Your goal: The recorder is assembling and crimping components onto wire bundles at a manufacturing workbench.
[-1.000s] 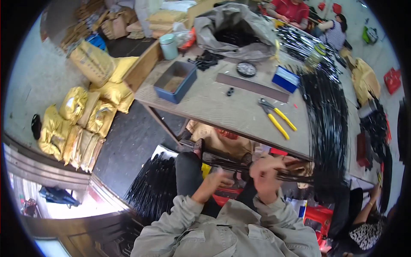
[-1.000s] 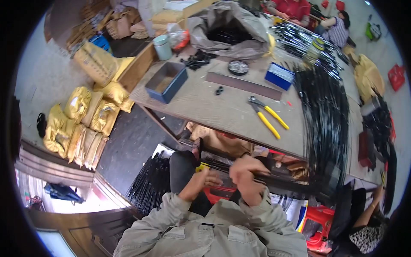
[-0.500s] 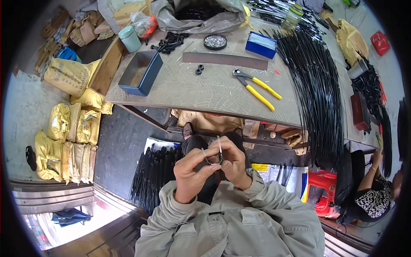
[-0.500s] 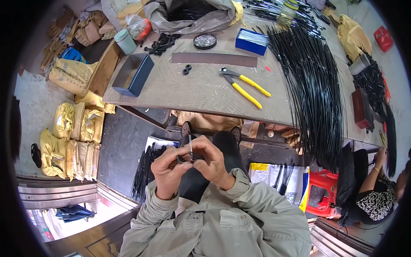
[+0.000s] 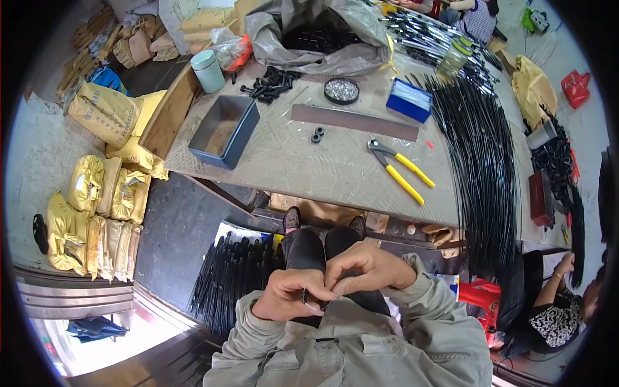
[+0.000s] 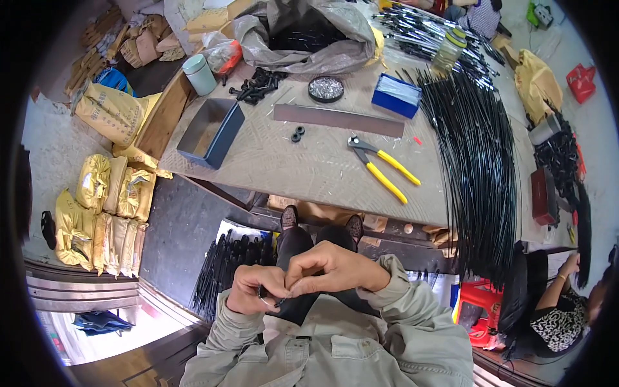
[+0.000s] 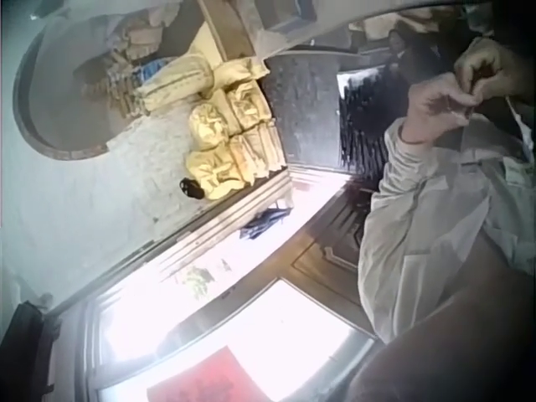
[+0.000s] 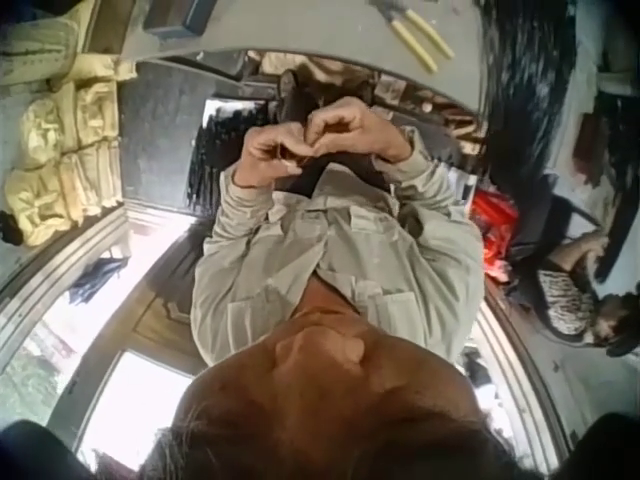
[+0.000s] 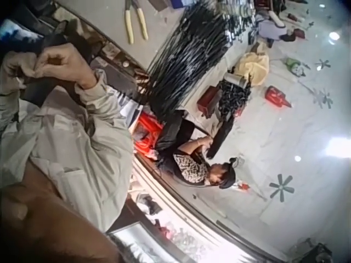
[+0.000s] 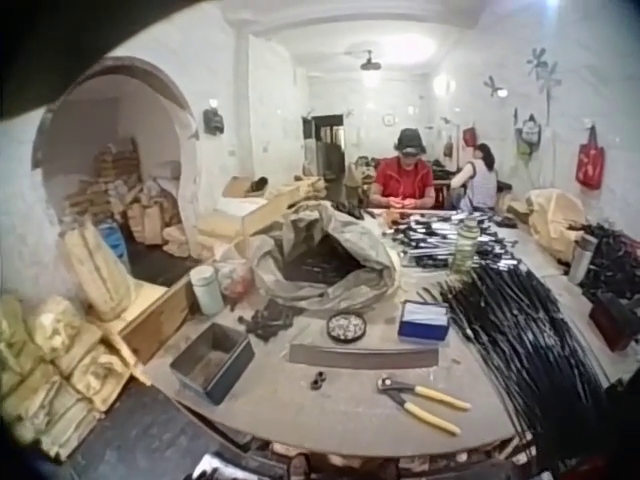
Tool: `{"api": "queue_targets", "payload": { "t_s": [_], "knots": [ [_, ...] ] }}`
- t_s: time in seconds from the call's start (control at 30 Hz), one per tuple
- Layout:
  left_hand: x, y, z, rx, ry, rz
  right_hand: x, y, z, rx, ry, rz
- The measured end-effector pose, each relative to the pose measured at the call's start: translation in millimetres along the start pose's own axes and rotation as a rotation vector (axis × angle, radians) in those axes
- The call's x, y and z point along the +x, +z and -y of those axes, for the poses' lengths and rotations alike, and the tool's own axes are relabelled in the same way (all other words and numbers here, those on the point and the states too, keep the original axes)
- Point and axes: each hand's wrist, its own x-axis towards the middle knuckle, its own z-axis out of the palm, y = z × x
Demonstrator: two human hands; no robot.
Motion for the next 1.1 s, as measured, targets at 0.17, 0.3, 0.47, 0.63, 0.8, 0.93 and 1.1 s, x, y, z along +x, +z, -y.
{"api": "queue_targets", "payload": {
  "t_s": [0.17, 0.3, 0.47, 0.63, 0.8, 0.93, 1.1],
  "knots": [
    [5, -11, 8, 0.101, 0.045, -0.193, 48, -60, 5, -0.612, 0.137, -0.271],
    [10, -12, 11, 0.046, 0.061, -0.246, 99, -115, -11, -1.274, -0.017, -0.503],
    [13, -8, 10, 0.035, 0.003, -0.344, 119, -125, -33, -1.572, 0.166, -0.612],
    [12, -3, 12, -0.032, -0.003, -0.431, 97, -100, -18, -1.544, 0.157, -0.528],
    [31, 8, 15, -0.097, 0.065, -0.510, 58, -52, 43, -0.557, -0.032, -0.478],
    [56, 31, 9, -0.197, 0.075, -0.478, 30, -34, 79, -0.473, -0.074, -0.321],
    [64, 49, 18, -0.225, 0.001, -0.500, 1, -34, 89, -0.575, -0.030, -0.269]
  ]
}}
